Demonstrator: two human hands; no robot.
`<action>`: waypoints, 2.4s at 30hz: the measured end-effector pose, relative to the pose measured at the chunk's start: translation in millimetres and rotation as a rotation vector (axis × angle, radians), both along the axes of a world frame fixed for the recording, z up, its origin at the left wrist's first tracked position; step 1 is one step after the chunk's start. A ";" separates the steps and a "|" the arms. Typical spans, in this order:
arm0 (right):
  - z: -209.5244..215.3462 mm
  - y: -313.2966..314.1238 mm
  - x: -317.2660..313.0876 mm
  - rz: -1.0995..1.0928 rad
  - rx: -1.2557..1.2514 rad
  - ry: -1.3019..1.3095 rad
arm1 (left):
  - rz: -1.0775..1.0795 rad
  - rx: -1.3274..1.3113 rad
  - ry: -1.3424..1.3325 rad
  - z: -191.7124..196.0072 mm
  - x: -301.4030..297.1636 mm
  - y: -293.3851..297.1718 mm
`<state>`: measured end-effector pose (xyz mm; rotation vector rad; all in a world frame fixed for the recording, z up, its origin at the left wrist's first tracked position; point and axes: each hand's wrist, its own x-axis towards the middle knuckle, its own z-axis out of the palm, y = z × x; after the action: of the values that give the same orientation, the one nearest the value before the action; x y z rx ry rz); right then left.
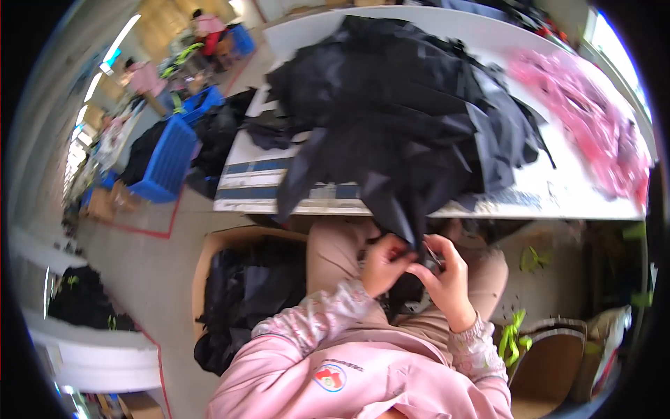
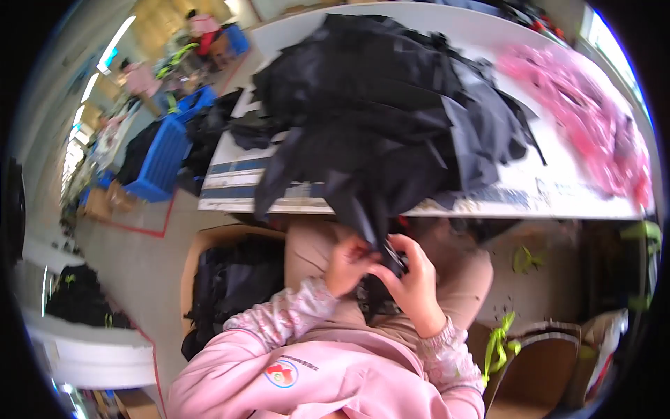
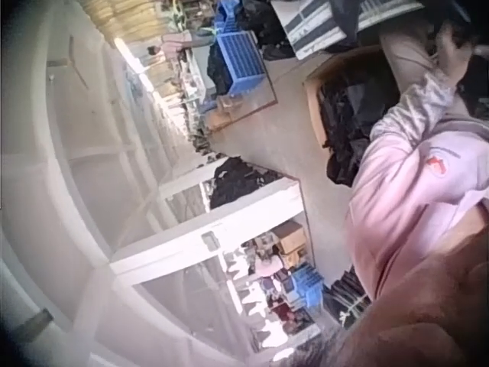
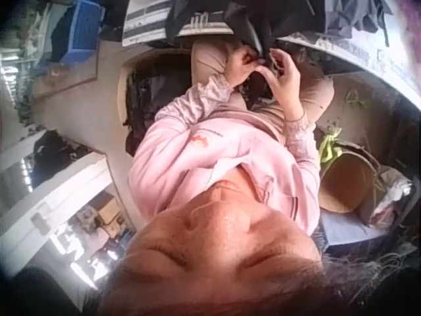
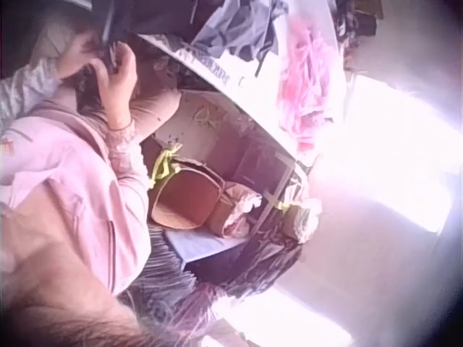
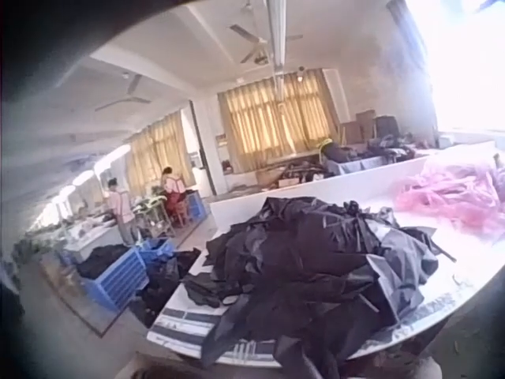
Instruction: Trimming excess material from black fabric pieces using small scissors.
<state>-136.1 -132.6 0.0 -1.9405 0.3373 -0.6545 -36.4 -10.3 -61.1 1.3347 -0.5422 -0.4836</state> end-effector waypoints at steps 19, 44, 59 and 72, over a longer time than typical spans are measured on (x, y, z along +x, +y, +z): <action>22.4 -23.9 -12.5 -0.293 0.831 0.174 | -0.406 0.050 0.454 32.4 19.0 33.9; 1.4 -59.4 -38.0 -0.268 0.453 -0.002 | -0.210 -0.160 0.401 26.3 9.1 10.1; 23.6 -20.0 -47.4 -0.132 -0.069 -0.234 | -0.184 0.139 -0.216 47.6 -4.8 12.3; 8.8 -6.3 -29.0 -0.054 -0.078 -0.018 | -0.216 0.098 0.026 59.7 -11.5 13.2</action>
<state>-165.1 -138.9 8.8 -2.0041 0.3588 -0.7298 -47.9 2.9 -1.4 1.3675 -0.6520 -0.7116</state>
